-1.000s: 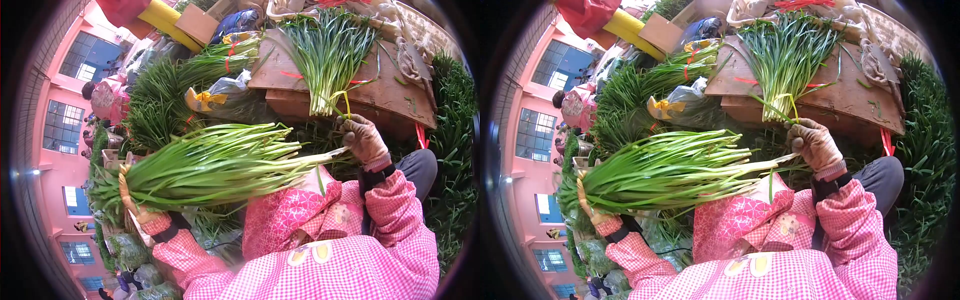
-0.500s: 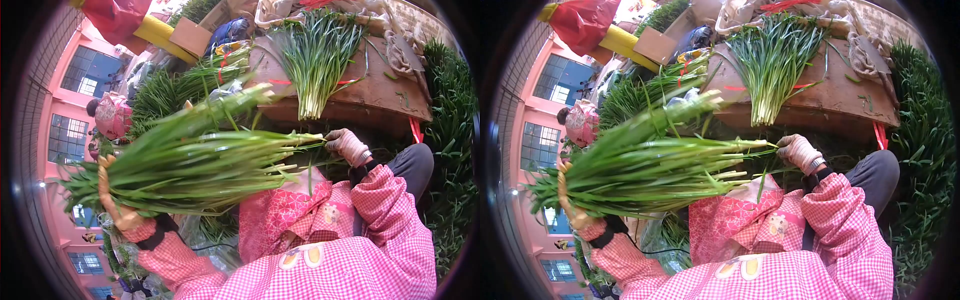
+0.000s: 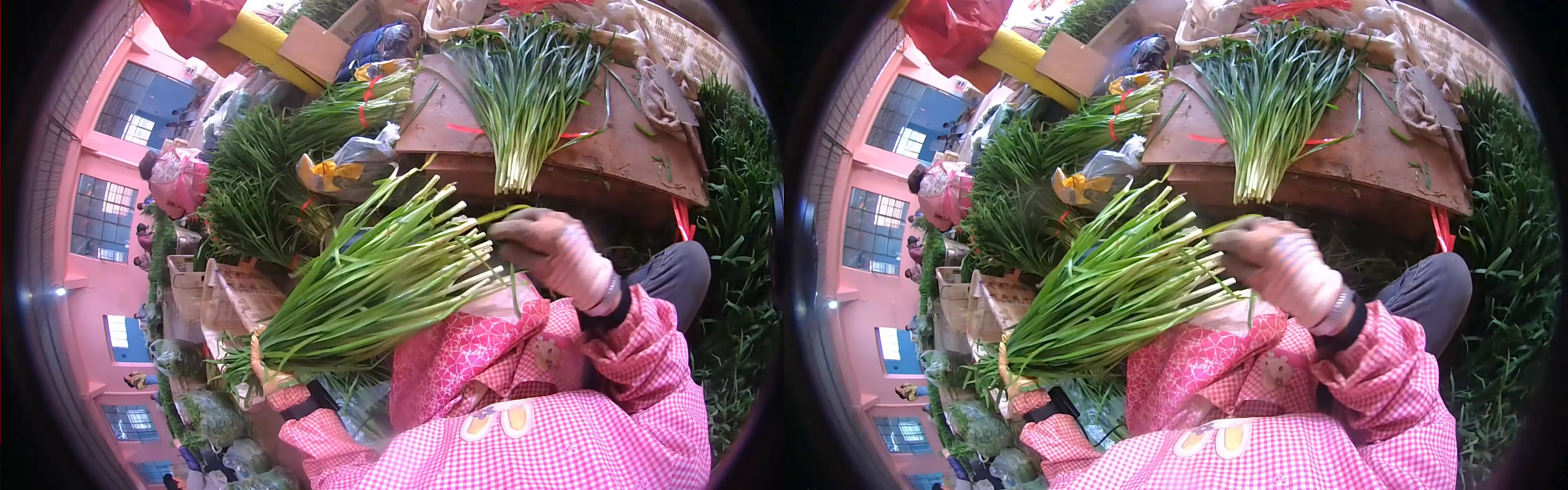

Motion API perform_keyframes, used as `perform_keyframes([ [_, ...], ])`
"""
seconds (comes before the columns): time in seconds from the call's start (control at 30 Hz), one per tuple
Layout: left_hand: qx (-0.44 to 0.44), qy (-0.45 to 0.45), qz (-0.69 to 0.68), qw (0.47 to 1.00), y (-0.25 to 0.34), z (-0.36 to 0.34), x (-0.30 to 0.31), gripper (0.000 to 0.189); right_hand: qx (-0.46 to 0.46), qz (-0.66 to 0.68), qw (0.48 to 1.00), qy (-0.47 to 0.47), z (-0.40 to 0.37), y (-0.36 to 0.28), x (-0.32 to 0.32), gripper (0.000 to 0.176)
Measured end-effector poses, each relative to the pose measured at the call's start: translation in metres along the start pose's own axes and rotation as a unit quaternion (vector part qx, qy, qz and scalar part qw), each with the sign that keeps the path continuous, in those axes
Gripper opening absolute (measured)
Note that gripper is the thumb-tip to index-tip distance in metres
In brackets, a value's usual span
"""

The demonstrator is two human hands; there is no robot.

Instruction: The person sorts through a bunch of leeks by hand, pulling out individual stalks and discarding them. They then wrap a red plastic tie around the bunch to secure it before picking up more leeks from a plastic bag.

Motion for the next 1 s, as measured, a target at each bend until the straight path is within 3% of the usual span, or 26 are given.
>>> perform_keyframes([
  [0.03, 0.004, 0.004, 0.023, 1.000, -0.002, 0.001, 0.005, 0.026, 0.004, -0.010, 1.000, -0.022, 0.006, -0.011, -0.010, 0.022],
  [0.1, 0.002, 0.005, 0.013, 1.000, -0.010, 0.006, 0.019, 0.026, -0.018, -0.223, 0.971, -0.077, 0.021, -0.010, -0.036, 0.037],
  [0.17, 0.027, 0.026, 0.004, 0.999, -0.017, 0.010, 0.036, 0.025, -0.160, -0.290, 0.925, -0.187, 0.039, 0.011, -0.059, 0.051],
  [0.2, 0.042, 0.035, -0.011, 0.998, -0.021, 0.010, 0.043, 0.026, -0.137, -0.301, 0.932, -0.152, 0.039, 0.019, -0.073, 0.055],
  [0.3, 0.069, 0.035, -0.019, 0.997, -0.027, 0.012, 0.063, 0.029, 0.029, -0.113, 0.990, -0.083, 0.036, 0.001, -0.095, 0.042],
  [0.33, 0.071, 0.025, -0.003, 0.997, -0.028, 0.005, 0.050, 0.030, 0.069, -0.091, 0.993, -0.040, 0.033, -0.014, -0.091, 0.026],
  [0.37, 0.073, 0.014, 0.011, 0.997, -0.029, 0.002, 0.043, 0.031, 0.008, 0.074, 0.996, -0.039, 0.032, -0.005, -0.090, 0.023],
  [0.4, 0.094, -0.008, 0.011, 0.995, -0.031, 0.004, 0.048, 0.033, -0.052, 0.236, 0.970, -0.039, 0.027, 0.010, -0.091, 0.021],
  [0.47, 0.071, 0.005, 0.008, 0.997, -0.034, -0.007, 0.035, 0.033, -0.123, 0.522, 0.844, -0.014, 0.024, 0.047, -0.079, 0.017],
  [0.5, 0.060, 0.013, 0.007, 0.998, -0.036, -0.012, 0.032, 0.033, -0.263, 0.427, 0.865, 0.024, 0.023, 0.058, -0.051, 0.019],
  [0.53, 0.086, 0.013, -0.027, 0.996, -0.040, -0.004, 0.050, 0.033, -0.306, 0.368, 0.877, 0.042, 0.019, 0.074, -0.032, 0.020],
  [0.57, 0.087, 0.023, -0.013, 0.996, -0.043, -0.004, 0.050, 0.033, -0.336, 0.404, 0.851, -0.002, 0.010, 0.114, -0.028, 0.020],
  [0.6, 0.089, 0.032, 0.004, 0.996, -0.045, -0.005, 0.046, 0.033, -0.320, -0.053, 0.942, -0.091, 0.006, 0.132, -0.008, 0.025],
  [0.63, 0.090, 0.039, 0.020, 0.995, -0.048, -0.005, 0.042, 0.033, -0.246, -0.389, 0.865, -0.198, 0.006, 0.125, 0.001, 0.037],
  [0.7, 0.120, 0.008, 0.004, 0.993, -0.052, -0.008, 0.025, 0.034, -0.128, -0.373, 0.914, -0.088, 0.014, 0.090, 0.007, 0.045],
  [0.77, 0.129, -0.012, -0.003, 0.992, -0.052, -0.008, 0.022, 0.034, -0.136, -0.135, 0.975, -0.110, 0.035, 0.062, -0.005, 0.055],
  [0.8, 0.121, -0.020, -0.005, 0.992, -0.053, -0.005, 0.025, 0.033, -0.204, 0.035, 0.962, -0.180, 0.042, 0.057, -0.020, 0.056],
  [0.83, 0.112, -0.030, -0.007, 0.993, -0.052, -0.001, 0.024, 0.033, -0.260, 0.202, 0.912, -0.243, 0.048, 0.052, -0.035, 0.057],
  [0.87, 0.106, -0.032, -0.001, 0.994, -0.051, -0.004, 0.013, 0.032, -0.228, 0.374, 0.862, -0.254, 0.055, 0.060, -0.062, 0.055],
  [0.9, 0.110, -0.015, 0.010, 0.994, -0.047, -0.006, 0.008, 0.032, -0.187, 0.534, 0.783, -0.259, 0.058, 0.067, -0.084, 0.053],
  [0.93, 0.114, 0.001, 0.021, 0.993, -0.043, -0.006, 0.004, 0.032, -0.211, 0.642, 0.678, -0.290, 0.055, 0.062, -0.089, 0.047],
  [0.97, 0.118, 0.021, 0.033, 0.992, -0.041, -0.005, 0.004, 0.031, -0.223, 0.662, 0.651, -0.296, 0.051, 0.043, -0.080, 0.041],
  [1.0, 0.088, -0.001, 0.034, 0.996, -0.036, 0.001, 0.013, 0.030, -0.206, 0.570, 0.726, -0.325, 0.046, 0.056, -0.093, 0.041],
])
Point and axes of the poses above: each hand's wrist, its own z-axis towards the middle knuckle, its own x-axis out of the back of the hand, y = z × x, the point moved 3 cm from there along z, towards the middle knuckle, and after that the axes turned 6 degrees about -x, right-handed, at the moved point
